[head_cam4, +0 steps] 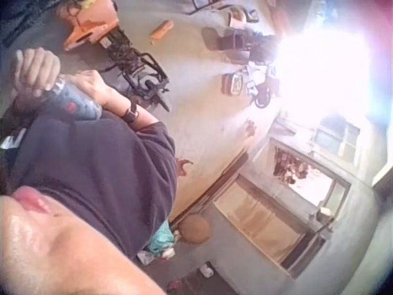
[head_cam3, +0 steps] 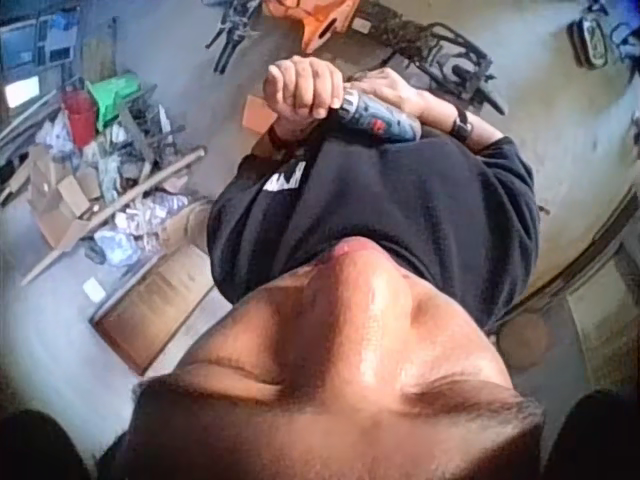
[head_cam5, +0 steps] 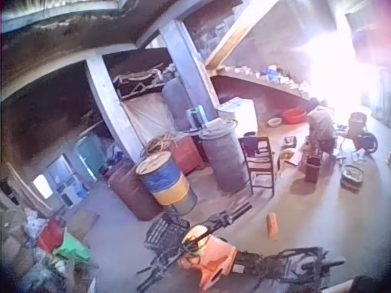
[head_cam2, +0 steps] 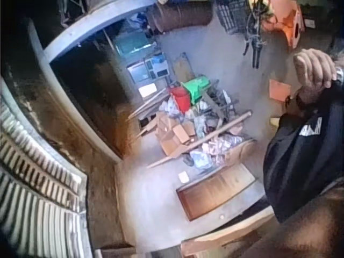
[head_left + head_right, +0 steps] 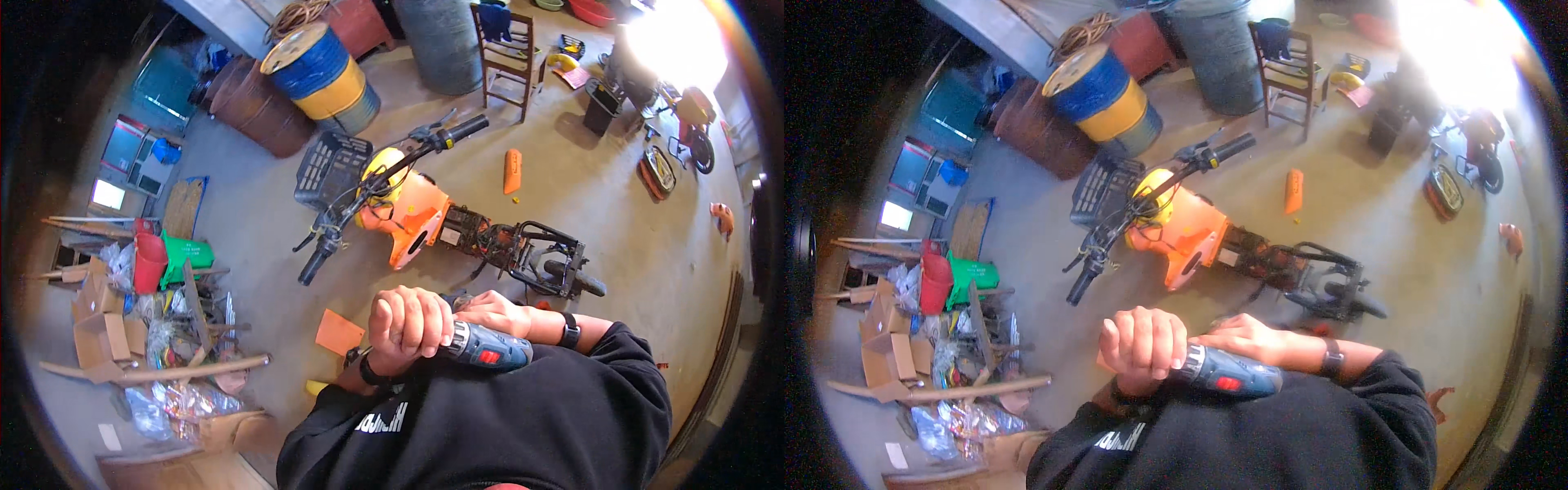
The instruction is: Using a power drill to remove screws and disassemble the body panels of a small electric scooter.
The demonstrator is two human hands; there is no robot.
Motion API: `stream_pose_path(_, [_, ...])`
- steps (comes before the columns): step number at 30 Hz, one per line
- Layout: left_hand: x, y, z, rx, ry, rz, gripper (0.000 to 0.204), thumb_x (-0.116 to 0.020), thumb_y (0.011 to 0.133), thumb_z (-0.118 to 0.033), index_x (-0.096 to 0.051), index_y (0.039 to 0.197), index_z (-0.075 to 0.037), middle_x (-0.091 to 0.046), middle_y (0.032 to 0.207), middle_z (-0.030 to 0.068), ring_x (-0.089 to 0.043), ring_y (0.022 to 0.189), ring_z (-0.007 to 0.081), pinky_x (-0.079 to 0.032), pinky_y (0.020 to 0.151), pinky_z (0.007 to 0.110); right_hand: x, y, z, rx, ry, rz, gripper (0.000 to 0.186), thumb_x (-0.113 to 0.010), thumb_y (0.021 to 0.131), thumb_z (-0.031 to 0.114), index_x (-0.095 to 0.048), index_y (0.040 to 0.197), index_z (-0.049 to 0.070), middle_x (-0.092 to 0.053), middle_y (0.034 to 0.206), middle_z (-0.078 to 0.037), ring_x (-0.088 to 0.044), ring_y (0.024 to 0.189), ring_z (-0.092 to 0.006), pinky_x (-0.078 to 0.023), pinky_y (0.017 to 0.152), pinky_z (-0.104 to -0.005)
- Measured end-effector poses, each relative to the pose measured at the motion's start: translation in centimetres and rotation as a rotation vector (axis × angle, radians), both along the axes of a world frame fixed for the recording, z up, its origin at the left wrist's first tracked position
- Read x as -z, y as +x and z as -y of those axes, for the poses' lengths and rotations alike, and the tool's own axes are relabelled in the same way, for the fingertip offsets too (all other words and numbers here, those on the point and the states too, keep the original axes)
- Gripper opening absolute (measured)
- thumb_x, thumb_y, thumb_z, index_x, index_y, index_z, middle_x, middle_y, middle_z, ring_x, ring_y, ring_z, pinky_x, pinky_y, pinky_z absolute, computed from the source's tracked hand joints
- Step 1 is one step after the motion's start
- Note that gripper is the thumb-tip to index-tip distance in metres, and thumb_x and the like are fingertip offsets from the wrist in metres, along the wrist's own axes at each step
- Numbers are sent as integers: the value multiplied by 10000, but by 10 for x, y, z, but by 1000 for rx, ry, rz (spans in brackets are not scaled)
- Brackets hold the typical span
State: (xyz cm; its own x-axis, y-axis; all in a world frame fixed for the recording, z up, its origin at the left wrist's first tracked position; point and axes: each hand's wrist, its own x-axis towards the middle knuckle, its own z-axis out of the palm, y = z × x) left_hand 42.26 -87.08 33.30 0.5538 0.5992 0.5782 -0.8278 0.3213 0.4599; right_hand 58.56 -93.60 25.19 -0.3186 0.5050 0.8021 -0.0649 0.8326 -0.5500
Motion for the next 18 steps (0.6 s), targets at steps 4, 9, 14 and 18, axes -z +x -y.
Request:
stream_pose_path(4, [2, -10, 2, -66, -89, -9, 497, -281, 1031, -328, -405, 572, -181, -503, 458, -39, -557, 414, 148, -516, 506, 342, -3, -3, -6, -64, -55, 1, 436, -573, 857, 77, -501, 1257, -79, -632, 879, -206, -631, 723, -361, -513, 661, -441])
stream_pose_path(9, [14, -9, 9, -144, -79, -23, 493, -257, 1031, -336, -374, 576, -186, -485, 453, -47, -540, 414, 134, -505, 511, 328, 20, -5, -7, -142, -96, -17, 462, -578, 855, 84, -487, 1276, -82, -633, 865, -196, -633, 720, -355, -519, 655, -443])
stream_pose_path(14, [34, -6, 21, -241, -414, -103, 513, -233, 1038, -330, -360, 562, -187, -460, 440, -41, -498, 400, 148, -486, 532, 337, 36, 7, 0, -119, -172, 14, 392, -571, 898, 117, -514, 1225, -92, -649, 886, -207, -646, 715, -364, -524, 646, -427])
stream_pose_path(18, [48, -7, 24, -272, -527, -267, 536, -150, 1052, -385, -395, 626, -173, -449, 492, -24, -441, 450, 144, -429, 588, 321, 51, 12, -1, -28, -108, 58, 453, -580, 863, 131, -495, 1250, -89, -645, 877, -187, -646, 702, -318, -508, 602, -414])
